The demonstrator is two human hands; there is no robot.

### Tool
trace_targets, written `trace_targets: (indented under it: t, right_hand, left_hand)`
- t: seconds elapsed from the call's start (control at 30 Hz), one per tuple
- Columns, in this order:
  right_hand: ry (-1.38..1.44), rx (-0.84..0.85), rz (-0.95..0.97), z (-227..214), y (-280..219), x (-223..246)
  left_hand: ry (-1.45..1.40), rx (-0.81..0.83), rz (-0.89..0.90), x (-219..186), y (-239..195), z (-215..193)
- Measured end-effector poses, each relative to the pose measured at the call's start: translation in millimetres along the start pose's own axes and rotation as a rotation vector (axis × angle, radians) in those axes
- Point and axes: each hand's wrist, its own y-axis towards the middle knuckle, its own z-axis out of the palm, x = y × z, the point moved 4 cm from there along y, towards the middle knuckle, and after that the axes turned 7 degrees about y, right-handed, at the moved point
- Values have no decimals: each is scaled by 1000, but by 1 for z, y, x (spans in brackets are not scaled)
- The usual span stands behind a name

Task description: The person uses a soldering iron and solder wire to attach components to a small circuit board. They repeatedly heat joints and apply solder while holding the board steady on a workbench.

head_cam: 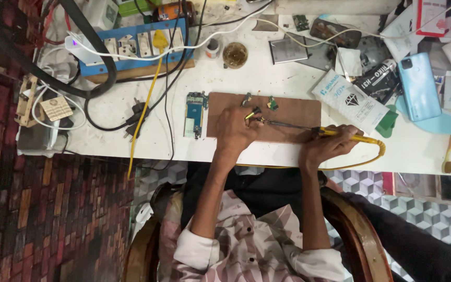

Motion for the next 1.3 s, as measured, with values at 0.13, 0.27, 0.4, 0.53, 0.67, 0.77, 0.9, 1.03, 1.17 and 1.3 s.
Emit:
trace_targets:
  t: [0.13,0.27,0.4,0.53,0.67,0.77,0.9,1.03,1.17,1.3]
  right_hand:
    - [109,-147,272,-2,8,4]
    - [157,169,287,28,22,34]
    - [266,223,542,70,41,32]
    - [172,528,499,112,48,25]
    - [81,731,473,137,38,17]
    - [29,794,436,143,31,15]
    - [-99,851,390,150,27,18]
    - [-129,857,412,148,19,22]
    - [-85,845,424,150,22,24]
    - [-113,870,442,151,20,26]
  left_hand:
    - [73,27,-24,-2,-1,-4]
    - [50,44,-54,-3,-3,-8]
    - [37,48,-61,-1,-3,-7]
    - [29,57,-75,3,-4,-8]
    - [79,39,-22,6,0,-11]
    - [25,34,-10,10,1,-11]
    - [117,38,18,12,3,-7]
    - [106,-61,57,13,-1,-8]
    - [26,-11,22,11,2,-7]
    - [34,40,-4,7,0,-11]
